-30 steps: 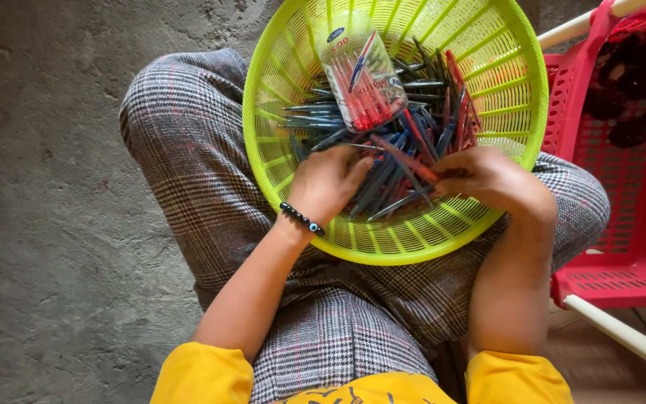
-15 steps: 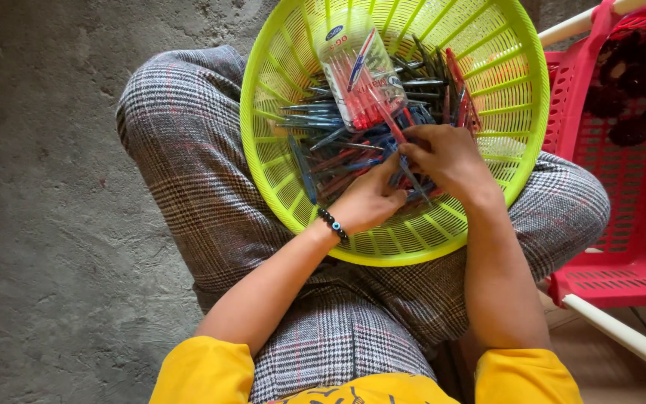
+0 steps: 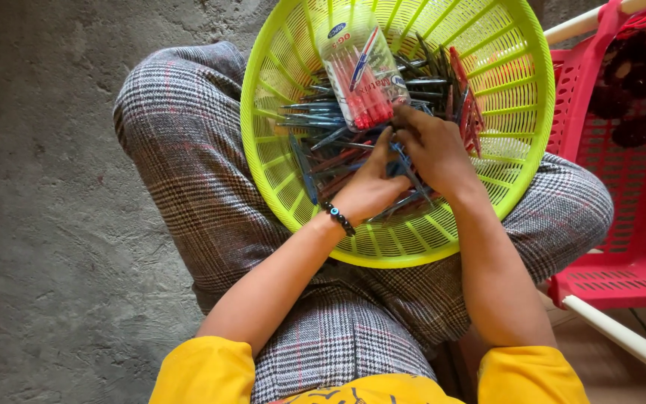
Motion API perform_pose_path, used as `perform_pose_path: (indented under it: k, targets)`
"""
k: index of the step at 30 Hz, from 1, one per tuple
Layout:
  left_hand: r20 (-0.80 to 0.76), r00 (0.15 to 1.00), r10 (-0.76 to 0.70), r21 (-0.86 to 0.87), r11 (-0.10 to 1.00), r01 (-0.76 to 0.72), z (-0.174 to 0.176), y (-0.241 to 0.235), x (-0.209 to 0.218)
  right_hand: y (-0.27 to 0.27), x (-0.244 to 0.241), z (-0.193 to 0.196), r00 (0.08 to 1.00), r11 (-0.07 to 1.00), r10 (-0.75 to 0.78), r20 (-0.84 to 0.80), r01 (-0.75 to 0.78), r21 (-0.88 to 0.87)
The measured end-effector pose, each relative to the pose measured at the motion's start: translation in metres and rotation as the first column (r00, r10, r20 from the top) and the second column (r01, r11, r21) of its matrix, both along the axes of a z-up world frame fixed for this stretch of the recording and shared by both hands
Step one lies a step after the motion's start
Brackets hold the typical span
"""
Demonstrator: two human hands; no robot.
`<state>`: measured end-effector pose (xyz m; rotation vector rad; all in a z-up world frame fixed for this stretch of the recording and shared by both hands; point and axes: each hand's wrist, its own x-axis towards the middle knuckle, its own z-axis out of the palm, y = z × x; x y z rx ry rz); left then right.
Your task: The person sorts pens from a basket into containers by hand.
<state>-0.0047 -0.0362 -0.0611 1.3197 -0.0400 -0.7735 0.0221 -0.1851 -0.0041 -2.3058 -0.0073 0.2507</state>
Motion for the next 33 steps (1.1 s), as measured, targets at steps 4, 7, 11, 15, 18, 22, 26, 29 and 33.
perform_pose_path:
  k: [4,7,11,15,18,22,26,29,33]
  targets:
    - [0.429,0.894,-0.131,0.319,0.948,-0.014,-0.020,0.016,-0.007,-0.004,-0.001,-0.001,0.999,1.000,0.008,0.032,-0.008,-0.004]
    - [0.319,0.869,-0.378,0.620,0.777,0.111,0.057,0.038,0.005,-0.004,-0.002,0.019,0.997,0.998,0.049,-0.052,-0.050,-0.027]
    - [0.414,0.761,-0.499,0.775,0.633,-0.007,0.033,0.052,-0.001,-0.011,-0.004,0.018,0.947,0.996,0.046,-0.318,-0.068,-0.058]
    - [0.299,0.751,-0.589,0.915,0.400,-0.051,0.027,0.058,0.005,-0.011,-0.010,0.006,0.939,0.961,0.238,-0.247,-0.264,-0.078]
    - [0.317,0.782,-0.537,0.916,0.388,-0.105,0.035,0.061,0.012,-0.005,-0.011,0.007,0.945,0.959,0.252,-0.210,-0.272,-0.073]
    - [0.362,0.741,-0.565,0.903,0.410,-0.129,0.025,0.067,0.008,0.007,-0.008,0.014,0.940,0.958,0.257,-0.225,-0.278,-0.067]
    - [0.228,0.739,-0.634,0.943,0.332,-0.006,0.008,0.061,0.001,0.003,-0.010,-0.003,0.934,0.930,0.316,-0.164,-0.339,-0.140]
    - [0.224,0.702,-0.676,0.957,0.290,-0.026,0.002,0.058,-0.004,0.000,-0.012,-0.013,0.904,0.904,0.354,-0.240,-0.396,-0.160]
    - [0.267,0.650,-0.711,0.919,0.391,0.050,0.005,0.064,0.001,-0.002,-0.008,0.003,0.934,0.927,0.315,-0.172,-0.341,-0.158]
